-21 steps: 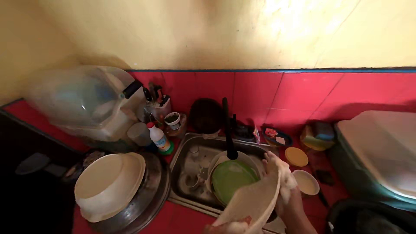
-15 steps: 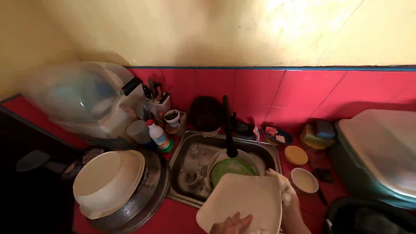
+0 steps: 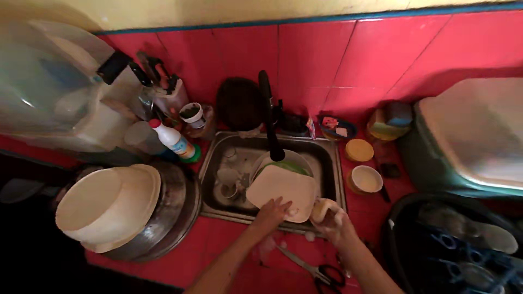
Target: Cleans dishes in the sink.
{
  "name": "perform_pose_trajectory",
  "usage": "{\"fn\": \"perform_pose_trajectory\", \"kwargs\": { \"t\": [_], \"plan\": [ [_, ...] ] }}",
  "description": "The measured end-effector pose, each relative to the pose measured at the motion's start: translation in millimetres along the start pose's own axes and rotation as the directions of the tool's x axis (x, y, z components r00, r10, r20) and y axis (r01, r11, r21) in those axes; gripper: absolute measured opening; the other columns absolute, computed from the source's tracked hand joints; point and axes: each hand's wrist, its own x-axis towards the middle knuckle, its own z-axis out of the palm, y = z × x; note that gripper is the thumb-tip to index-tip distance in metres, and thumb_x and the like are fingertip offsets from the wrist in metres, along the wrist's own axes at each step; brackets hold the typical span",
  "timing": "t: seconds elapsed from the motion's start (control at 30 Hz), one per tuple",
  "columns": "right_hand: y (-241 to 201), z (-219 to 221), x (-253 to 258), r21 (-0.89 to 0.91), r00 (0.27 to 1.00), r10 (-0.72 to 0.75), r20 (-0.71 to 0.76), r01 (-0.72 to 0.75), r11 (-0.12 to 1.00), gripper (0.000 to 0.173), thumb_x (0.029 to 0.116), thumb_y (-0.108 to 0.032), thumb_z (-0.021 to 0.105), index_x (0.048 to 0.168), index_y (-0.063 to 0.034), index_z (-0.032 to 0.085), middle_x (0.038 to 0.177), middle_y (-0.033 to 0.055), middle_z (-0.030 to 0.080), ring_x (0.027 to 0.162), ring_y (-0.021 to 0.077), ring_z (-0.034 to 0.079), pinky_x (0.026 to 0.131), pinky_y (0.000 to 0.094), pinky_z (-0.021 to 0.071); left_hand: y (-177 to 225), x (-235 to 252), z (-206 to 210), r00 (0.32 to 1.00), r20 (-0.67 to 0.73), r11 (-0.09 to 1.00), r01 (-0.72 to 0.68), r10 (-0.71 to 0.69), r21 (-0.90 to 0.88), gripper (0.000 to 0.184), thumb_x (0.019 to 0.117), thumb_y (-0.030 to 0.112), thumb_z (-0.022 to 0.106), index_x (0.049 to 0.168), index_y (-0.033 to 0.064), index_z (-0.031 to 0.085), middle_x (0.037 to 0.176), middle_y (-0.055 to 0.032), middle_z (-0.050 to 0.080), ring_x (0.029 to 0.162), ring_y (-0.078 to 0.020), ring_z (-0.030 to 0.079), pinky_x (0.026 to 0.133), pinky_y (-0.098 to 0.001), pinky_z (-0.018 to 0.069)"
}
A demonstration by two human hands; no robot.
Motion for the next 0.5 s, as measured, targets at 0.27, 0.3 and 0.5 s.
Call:
{"fn": "perform_pose_trajectory", "kwargs": {
  "t": [0.27, 0.3, 0.5],
  "plan": [
    [-15.8, -11.8, 8.1, -0.300, 0.975, -0.079, 0.206, 0.140, 0.944, 0.042, 0.1118, -0.026, 0.026, 0.137, -0.0022, 0.050, 0.117, 0.0160, 0.065, 0.098, 0.0230, 0.067, 0.082, 0.0391, 0.0582, -25.5, 39.5, 10.0, 0.994, 0.053, 0.989, -0.096, 0.091, 0.115, 0.052, 0.0959, -0.006, 0.055, 0.147, 0.0063, 0.053, 0.168, -0.0085, 0.027, 0.156, -0.0361, 0.018, 0.123, -0.0617, 0.0191],
    [-18.4, -11.4, 9.2, -0.317, 0.974, -0.076, 0.215, 0.143, 0.938, 0.042, 0.1116, -0.026, 0.026, 0.136, -0.0023, 0.051, 0.117, 0.0160, 0.065, 0.098, 0.0232, 0.067, 0.082, 0.0393, 0.0577, -26.4, 41.8, 9.0, 0.993, 0.077, 0.986, -0.100, 0.090, 0.130, 0.055, 0.0945, -0.006, 0.058, 0.148, 0.0078, 0.053, 0.170, -0.0084, 0.022, 0.157, -0.0363, 0.014, 0.123, -0.0641, 0.0168],
    [-25.1, -13.5, 12.3, -0.338, 0.943, -0.045, 0.330, 0.162, 0.927, 0.046, 0.1064, -0.033, 0.030, 0.132, -0.0061, 0.056, 0.123, 0.0154, 0.065, 0.104, 0.0257, 0.066, 0.085, 0.0413, 0.0571, -26.2, 41.9, -0.3, 0.995, 0.055, 0.981, 0.078, -0.088, 0.175, 0.071, 0.0932, -0.002, 0.062, 0.158, 0.0164, 0.040, 0.171, -0.0144, 0.011, 0.156, -0.0447, 0.005, 0.120, -0.0718, 0.0120]
  ]
}}
